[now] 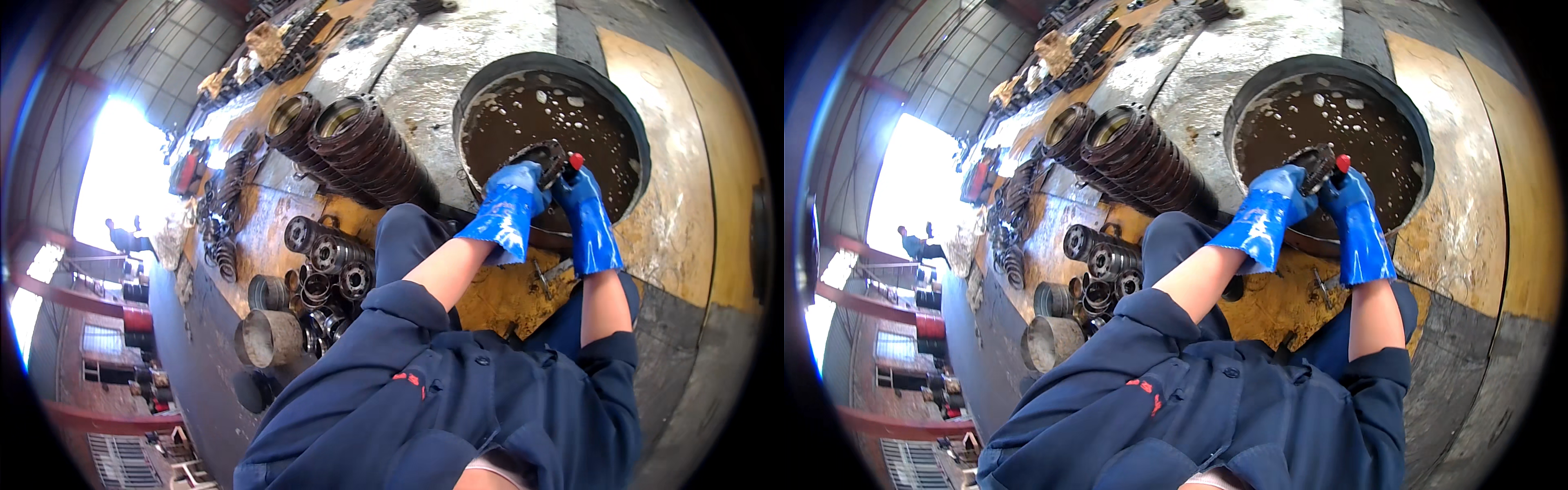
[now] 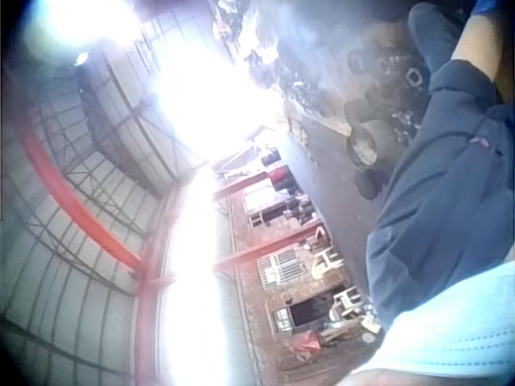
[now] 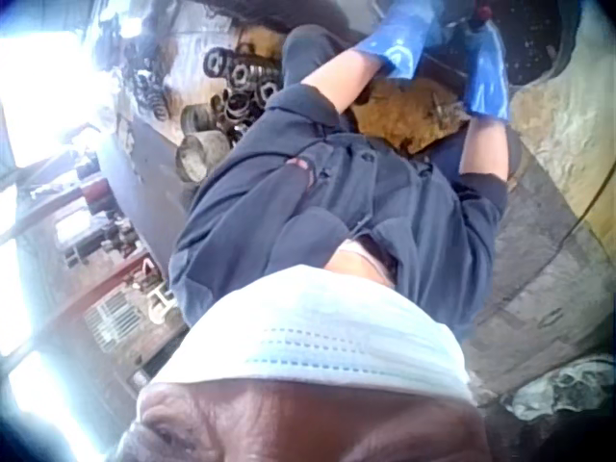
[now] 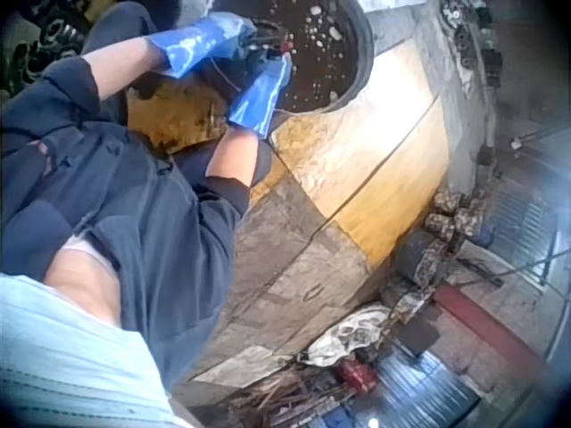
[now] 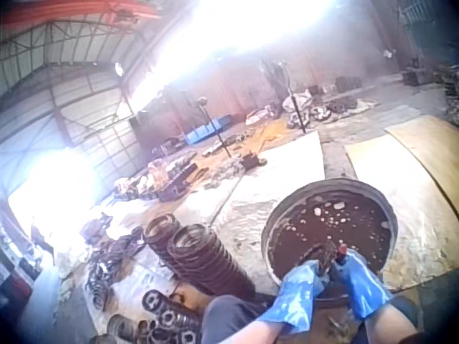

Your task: The person repeatedly dips metal rings into a dark liquid in a bucket and scrubs them with a red-handled brush. They rinse and wipe the rings, then place them into a stack of similar parts on the workbench.

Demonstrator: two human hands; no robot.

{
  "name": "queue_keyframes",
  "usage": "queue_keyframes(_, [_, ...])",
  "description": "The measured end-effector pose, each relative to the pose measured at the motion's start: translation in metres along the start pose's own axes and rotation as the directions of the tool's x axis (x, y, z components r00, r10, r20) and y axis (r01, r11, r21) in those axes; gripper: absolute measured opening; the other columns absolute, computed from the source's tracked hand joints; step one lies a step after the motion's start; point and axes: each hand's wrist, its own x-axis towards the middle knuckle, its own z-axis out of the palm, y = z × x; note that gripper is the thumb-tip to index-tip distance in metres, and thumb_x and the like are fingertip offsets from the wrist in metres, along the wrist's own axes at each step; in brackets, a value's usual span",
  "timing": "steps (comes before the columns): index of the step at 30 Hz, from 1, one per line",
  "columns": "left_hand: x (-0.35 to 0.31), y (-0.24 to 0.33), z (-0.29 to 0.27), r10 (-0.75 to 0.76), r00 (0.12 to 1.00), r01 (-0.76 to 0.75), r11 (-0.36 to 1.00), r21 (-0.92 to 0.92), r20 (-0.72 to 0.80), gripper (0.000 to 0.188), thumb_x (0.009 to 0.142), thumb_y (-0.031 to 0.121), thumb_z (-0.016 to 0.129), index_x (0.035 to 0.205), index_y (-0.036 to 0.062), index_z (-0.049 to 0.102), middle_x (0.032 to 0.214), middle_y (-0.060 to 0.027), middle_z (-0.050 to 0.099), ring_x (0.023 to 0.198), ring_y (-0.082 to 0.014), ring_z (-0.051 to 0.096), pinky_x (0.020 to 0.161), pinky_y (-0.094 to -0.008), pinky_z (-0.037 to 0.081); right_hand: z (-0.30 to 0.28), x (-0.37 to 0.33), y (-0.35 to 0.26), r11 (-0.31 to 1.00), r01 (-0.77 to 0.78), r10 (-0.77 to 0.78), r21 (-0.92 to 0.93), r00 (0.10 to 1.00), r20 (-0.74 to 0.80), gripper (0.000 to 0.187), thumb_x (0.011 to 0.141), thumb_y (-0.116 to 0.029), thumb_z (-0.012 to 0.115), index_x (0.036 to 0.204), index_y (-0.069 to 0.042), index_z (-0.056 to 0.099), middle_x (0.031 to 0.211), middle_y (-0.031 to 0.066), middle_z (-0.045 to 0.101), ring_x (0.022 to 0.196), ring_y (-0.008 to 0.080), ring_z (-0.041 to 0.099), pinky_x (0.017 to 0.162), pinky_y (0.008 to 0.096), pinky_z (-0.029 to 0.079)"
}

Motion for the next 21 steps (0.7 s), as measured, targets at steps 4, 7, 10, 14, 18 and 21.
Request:
queue_keyframes(4, [-0.009, 0.004, 0.006, 0.008, 0.998, -0.013, 0.996, -0.085, -0.06, 0.042, 0.081, 0.037, 0.081, 0.117, 0.0149, 0.078, 0.117, -0.0173, 0.076, 0.113, -0.0374, 0.072, 0.098, -0.0463, 0.058, 0.005, 0.006, 0.023, 0.986, 0.15, -0.143, 0.068, 0.985, -0.098, 0.025, 0.094, -0.028, 0.068, 0.106, -0.008, 0.077, 0.092, 0.0159, 0.079, 0.088, 0.0315, 0.077, 0.078, 0.044, 0.057])
queue_keyframes(7, [-0.007, 0.0, 0.009, -0.041, 0.998, 0.035, 0.995, -0.094, -0.058, 0.038, 0.08, 0.034, 0.082, 0.114, 0.0168, 0.078, 0.114, -0.0171, 0.077, 0.111, -0.0377, 0.072, 0.097, -0.0473, 0.058, 0.01, 0.002, 0.016, 0.954, 0.229, -0.213, 0.194, 0.972, -0.098, 0.019, 0.097, -0.019, 0.067, 0.106, -0.006, 0.078, 0.095, 0.0104, 0.079, 0.088, 0.0212, 0.075, 0.079, 0.0391, 0.057])
queue_keyframes(10, [0.001, 0.004, 0.011, -0.037, 0.998, 0.032, 0.996, -0.084, -0.057, 0.036, 0.08, 0.033, 0.081, 0.112, 0.0164, 0.077, 0.114, -0.0159, 0.077, 0.109, -0.0372, 0.073, 0.094, -0.0481, 0.059, 0.004, 0.009, 0.026, 0.953, 0.16, -0.147, 0.256, 0.987, -0.068, 0.016, 0.101, -0.016, 0.067, 0.109, -0.004, 0.075, 0.097, 0.0073, 0.079, 0.089, 0.0165, 0.073, 0.078, 0.0344, 0.057])
queue_keyframes(14, [0.009, -0.001, 0.014, -0.025, 0.999, 0.023, 0.997, -0.08, -0.026, 0.037, 0.081, 0.034, 0.081, 0.113, 0.0156, 0.077, 0.115, -0.0149, 0.077, 0.109, -0.0367, 0.074, 0.093, -0.0476, 0.06, 0.003, 0.009, 0.023, 0.978, 0.111, -0.099, 0.178, 0.992, -0.073, 0.016, 0.1, -0.018, 0.07, 0.106, -0.003, 0.075, 0.094, 0.0061, 0.079, 0.085, 0.0152, 0.072, 0.074, 0.0341, 0.056])
queue_keyframes(18, [0.016, -0.003, 0.014, -0.024, 1.0, 0.025, 0.998, -0.055, 0.015, 0.037, 0.08, 0.032, 0.083, 0.112, 0.0145, 0.078, 0.112, -0.0148, 0.078, 0.106, -0.0364, 0.075, 0.091, -0.0468, 0.061, 0.005, 0.012, 0.023, 0.993, 0.095, -0.091, 0.068, 0.994, -0.068, 0.019, 0.105, -0.019, 0.065, 0.109, -0.003, 0.076, 0.094, 0.0047, 0.078, 0.086, 0.0132, 0.069, 0.077, 0.0345, 0.056])
queue_keyframes(21, [0.016, -0.002, 0.016, -0.017, 1.0, 0.018, 0.998, -0.066, 0.019, 0.038, 0.078, 0.03, 0.085, 0.112, 0.0128, 0.078, 0.109, -0.0156, 0.079, 0.104, -0.0364, 0.075, 0.09, -0.0469, 0.061, 0.001, 0.011, 0.026, 0.992, 0.106, -0.102, 0.071, 0.993, -0.052, 0.019, 0.104, -0.019, 0.065, 0.108, -0.004, 0.076, 0.092, 0.005, 0.078, 0.086, 0.0135, 0.069, 0.076, 0.0349, 0.056])
